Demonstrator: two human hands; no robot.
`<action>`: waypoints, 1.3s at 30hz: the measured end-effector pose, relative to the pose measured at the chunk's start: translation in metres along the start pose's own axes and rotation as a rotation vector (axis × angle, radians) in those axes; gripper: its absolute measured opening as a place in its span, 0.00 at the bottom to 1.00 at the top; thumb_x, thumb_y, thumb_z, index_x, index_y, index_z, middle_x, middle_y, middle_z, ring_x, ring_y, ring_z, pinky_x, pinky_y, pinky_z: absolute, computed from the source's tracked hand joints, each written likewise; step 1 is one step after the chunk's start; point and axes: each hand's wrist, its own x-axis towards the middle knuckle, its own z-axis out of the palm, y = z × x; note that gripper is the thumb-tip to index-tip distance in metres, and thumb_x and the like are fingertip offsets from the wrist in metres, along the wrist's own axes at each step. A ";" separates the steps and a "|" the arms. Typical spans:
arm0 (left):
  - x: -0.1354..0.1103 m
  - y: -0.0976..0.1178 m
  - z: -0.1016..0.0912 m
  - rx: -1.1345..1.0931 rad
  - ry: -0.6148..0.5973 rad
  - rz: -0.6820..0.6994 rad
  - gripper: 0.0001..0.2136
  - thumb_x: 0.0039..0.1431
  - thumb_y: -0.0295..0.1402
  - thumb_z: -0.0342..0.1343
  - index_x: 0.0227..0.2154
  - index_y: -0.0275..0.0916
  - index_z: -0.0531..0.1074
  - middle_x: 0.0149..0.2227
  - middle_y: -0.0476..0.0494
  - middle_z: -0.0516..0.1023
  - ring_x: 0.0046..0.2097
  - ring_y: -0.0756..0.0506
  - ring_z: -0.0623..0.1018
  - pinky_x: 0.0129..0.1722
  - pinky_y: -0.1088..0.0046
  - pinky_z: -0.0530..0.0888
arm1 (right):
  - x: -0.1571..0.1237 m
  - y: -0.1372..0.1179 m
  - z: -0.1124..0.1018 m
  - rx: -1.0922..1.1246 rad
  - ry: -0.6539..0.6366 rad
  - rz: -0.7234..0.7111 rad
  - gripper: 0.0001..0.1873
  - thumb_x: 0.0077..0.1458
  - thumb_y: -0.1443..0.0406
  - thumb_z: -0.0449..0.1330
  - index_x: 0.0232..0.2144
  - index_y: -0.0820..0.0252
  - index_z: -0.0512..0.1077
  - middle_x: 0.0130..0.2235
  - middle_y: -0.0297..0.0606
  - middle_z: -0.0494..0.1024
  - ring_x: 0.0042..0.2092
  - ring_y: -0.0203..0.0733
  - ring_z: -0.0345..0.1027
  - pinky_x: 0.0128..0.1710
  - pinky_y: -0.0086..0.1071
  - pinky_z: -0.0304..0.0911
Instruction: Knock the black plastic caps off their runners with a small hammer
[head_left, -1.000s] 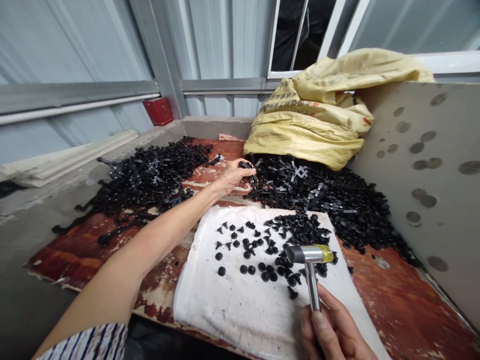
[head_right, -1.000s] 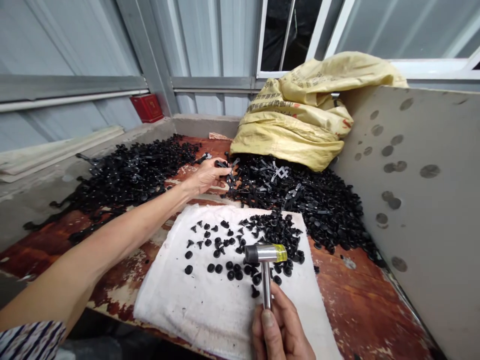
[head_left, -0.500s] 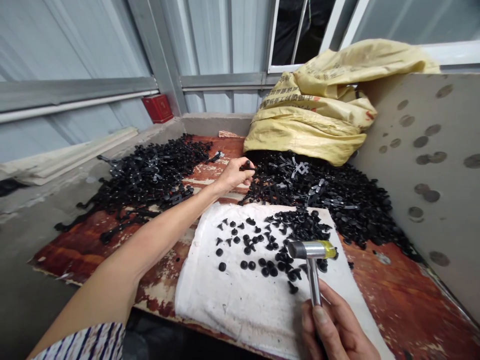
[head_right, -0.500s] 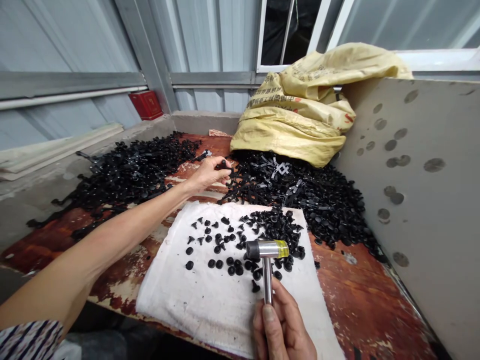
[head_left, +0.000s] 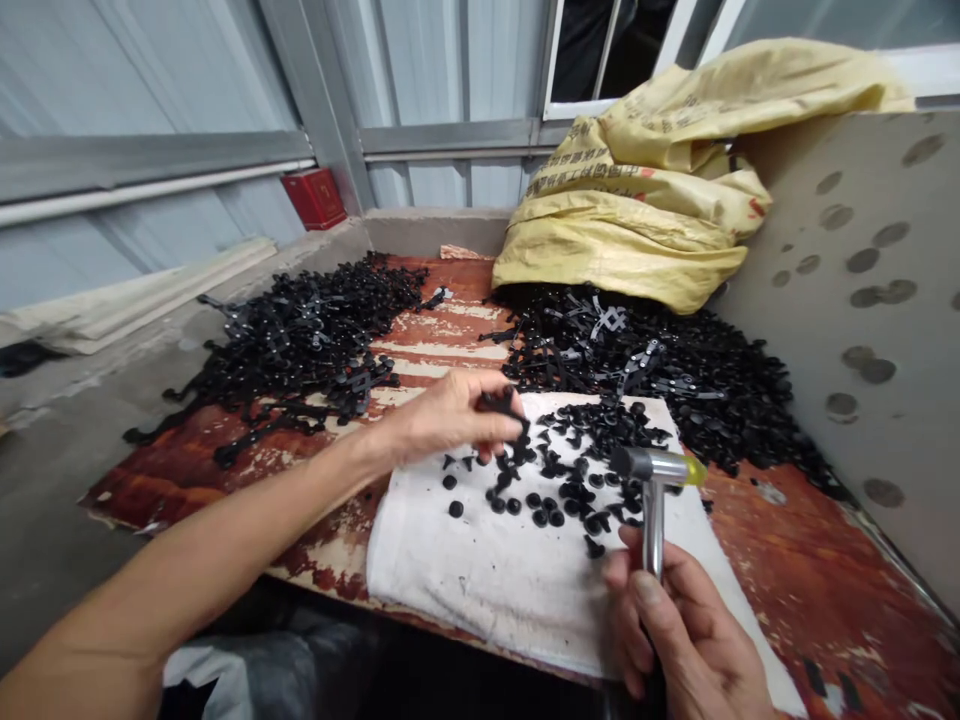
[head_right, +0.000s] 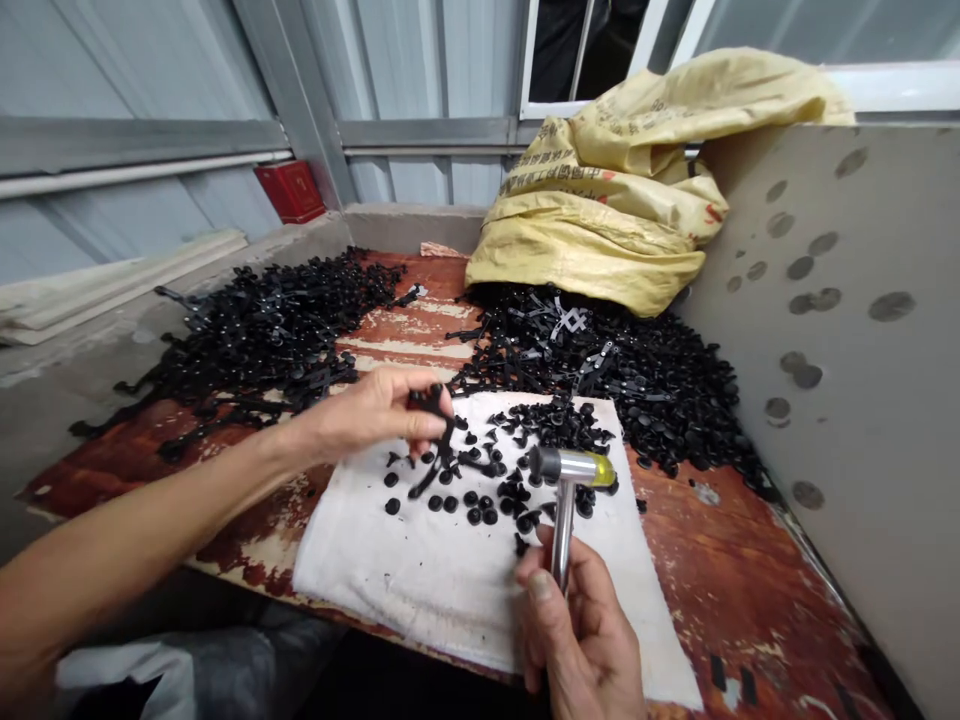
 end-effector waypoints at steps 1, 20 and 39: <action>-0.011 -0.002 0.009 0.008 -0.063 -0.042 0.08 0.50 0.29 0.62 0.32 0.34 0.71 0.25 0.53 0.72 0.23 0.55 0.73 0.24 0.78 0.71 | -0.001 -0.002 0.004 -0.003 -0.005 -0.008 0.23 0.49 0.48 0.67 0.40 0.57 0.71 0.30 0.33 0.72 0.19 0.27 0.52 0.15 0.23 0.53; -0.085 -0.067 0.028 -0.818 -0.348 -0.054 0.16 0.45 0.42 0.69 0.33 0.34 0.80 0.31 0.41 0.76 0.33 0.48 0.76 0.37 0.71 0.71 | -0.027 0.003 0.045 0.192 -0.362 0.311 0.22 0.44 0.55 0.72 0.34 0.57 0.67 0.21 0.24 0.68 0.16 0.21 0.44 0.12 0.16 0.50; -0.111 -0.060 0.005 -0.284 0.142 -0.434 0.20 0.45 0.48 0.66 0.25 0.34 0.70 0.21 0.49 0.74 0.18 0.55 0.68 0.14 0.82 0.60 | -0.025 0.023 0.017 -0.156 -0.131 0.045 0.20 0.52 0.51 0.66 0.38 0.57 0.70 0.26 0.29 0.71 0.18 0.28 0.54 0.14 0.22 0.54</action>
